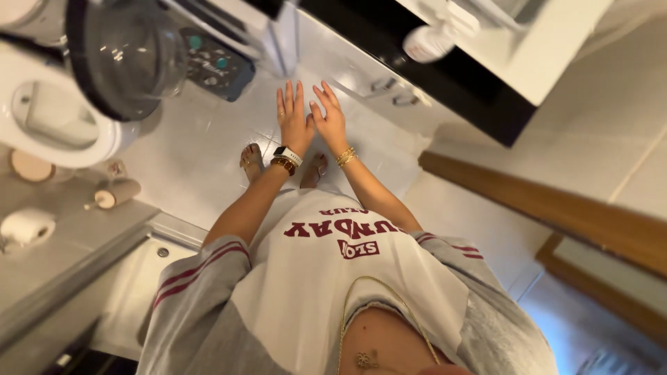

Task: The recorder loads a washing machine with clothes and organizes various detergent bottles and laundry supplies in a bathroom.

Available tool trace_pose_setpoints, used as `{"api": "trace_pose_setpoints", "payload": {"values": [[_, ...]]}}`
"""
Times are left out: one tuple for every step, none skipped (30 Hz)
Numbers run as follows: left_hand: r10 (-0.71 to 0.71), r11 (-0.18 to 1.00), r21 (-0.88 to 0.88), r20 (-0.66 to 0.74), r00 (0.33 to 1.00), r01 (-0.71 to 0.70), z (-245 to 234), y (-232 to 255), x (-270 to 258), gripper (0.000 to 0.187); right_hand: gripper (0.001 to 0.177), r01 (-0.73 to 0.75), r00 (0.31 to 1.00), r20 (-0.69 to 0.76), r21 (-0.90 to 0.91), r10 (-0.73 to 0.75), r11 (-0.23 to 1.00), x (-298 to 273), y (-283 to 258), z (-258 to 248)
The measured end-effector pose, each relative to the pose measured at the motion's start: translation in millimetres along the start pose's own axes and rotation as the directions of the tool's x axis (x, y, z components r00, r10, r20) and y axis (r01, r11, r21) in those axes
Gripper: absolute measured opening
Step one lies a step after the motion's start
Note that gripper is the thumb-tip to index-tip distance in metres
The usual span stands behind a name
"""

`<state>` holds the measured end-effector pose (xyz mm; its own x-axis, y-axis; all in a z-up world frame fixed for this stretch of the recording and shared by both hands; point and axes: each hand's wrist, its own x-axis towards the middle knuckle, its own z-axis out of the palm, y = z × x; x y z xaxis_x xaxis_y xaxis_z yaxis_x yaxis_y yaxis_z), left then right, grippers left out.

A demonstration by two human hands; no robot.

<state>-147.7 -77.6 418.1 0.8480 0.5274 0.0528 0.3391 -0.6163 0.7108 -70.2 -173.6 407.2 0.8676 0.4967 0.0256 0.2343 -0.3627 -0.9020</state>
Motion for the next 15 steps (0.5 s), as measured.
{"api": "trace_pose_setpoints", "payload": {"values": [[-0.019,1.0,0.001,-0.031,0.999,0.019,-16.2,-6.2,-0.4,0.083,0.04,0.023,0.999,0.028,0.001,-0.023,1.0,3.5,-12.9,7.2],[-0.011,1.0,0.018,-0.051,0.999,0.012,-32.2,-12.8,-1.6,0.085,0.039,0.032,0.998,0.059,0.004,-0.032,0.999,6.0,-25.5,14.7],[-0.003,0.999,0.036,-0.071,0.997,0.006,-47.9,-19.9,-2.9,0.086,0.039,0.041,0.995,0.091,0.008,-0.041,0.999,8.6,-37.7,22.6],[-0.018,0.999,0.036,-0.094,0.995,0.022,-62.2,-27.2,-4.3,0.086,0.039,0.057,0.992,0.112,0.008,-0.058,0.998,10.1,-49.3,31.1],[-0.041,0.999,0.028,-0.13,0.991,0.045,-76.7,-35.2,-5.7,0.087,0.037,0.067,0.988,0.137,0.03,-0.071,0.997,11.9,-60.8,40.4],[-0.061,0.998,0.018,-0.162,0.985,0.065,-91.5,-43.5,-7.0,0.087,0.035,0.075,0.984,0.158,0.05,-0.082,0.996,13.3,-72.7,49.9],[-0.074,0.997,0.015,-0.181,0.981,0.078,-107.0,-51.8,-7.7,0.087,0.035,0.088,0.98,0.177,0.049,-0.095,0.995,15.3,-82.9,61.6],[-0.081,0.996,0.021,-0.224,0.971,0.088,-122.6,-60.9,-8.5,0.087,0.033,0.102,0.975,0.194,0.064,-0.113,0.993,16.5,-92.9,73.8],[-0.088,0.995,0.027,-0.266,0.96,0.098,-138.3,-70.3,-9.0,0.086,0.031,0.116,0.969,0.211,0.079,-0.131,0.99,18.2,-103.0,86.4],[-0.089,0.995,0.026,-0.277,0.957,0.1,-151.7,-80.5,-7.4,0.086,0.031,0.126,0.966,0.216,0.08,-0.141,0.989,21.8,-110.8,100.7],[-0.102,0.994,0.017,-0.298,0.949,0.112,-165.3,-91.0,-5.4,0.087,0.03,0.134,0.961,0.232,0.082,-0.15,0.988,25.8,-118.7,115.5],[-0.112,0.993,0.011,-0.314,0.943,0.122,-180.9,-103.6,-4.3,0.087,0.03,0.139,0.957,0.245,0.086,-0.156,0.987,28.2,-127.3,133.0],[-0.111,0.993,0.013,-0.322,0.94,0.121,-195.5,-113.7,0.9,0.087,0.03,0.145,0.955,0.247,0.09,-0.164,0.985,30.3,-134.0,148.0],[-0.1,0.995,-0.007,-0.324,0.941,0.103,-211.0,-123.8,4.9,0.087,0.031,0.149,0.953,0.253,0.082,-0.165,0.985,30.2,-141.3,163.1],[-0.088,0.996,-0.027,-0.326,0.941,0.084,-227.2,-133.6,9.5,0.087,0.031,0.153,0.951,0.258,0.073,-0.167,0.985,30.8,-149.4,178.3]]}}
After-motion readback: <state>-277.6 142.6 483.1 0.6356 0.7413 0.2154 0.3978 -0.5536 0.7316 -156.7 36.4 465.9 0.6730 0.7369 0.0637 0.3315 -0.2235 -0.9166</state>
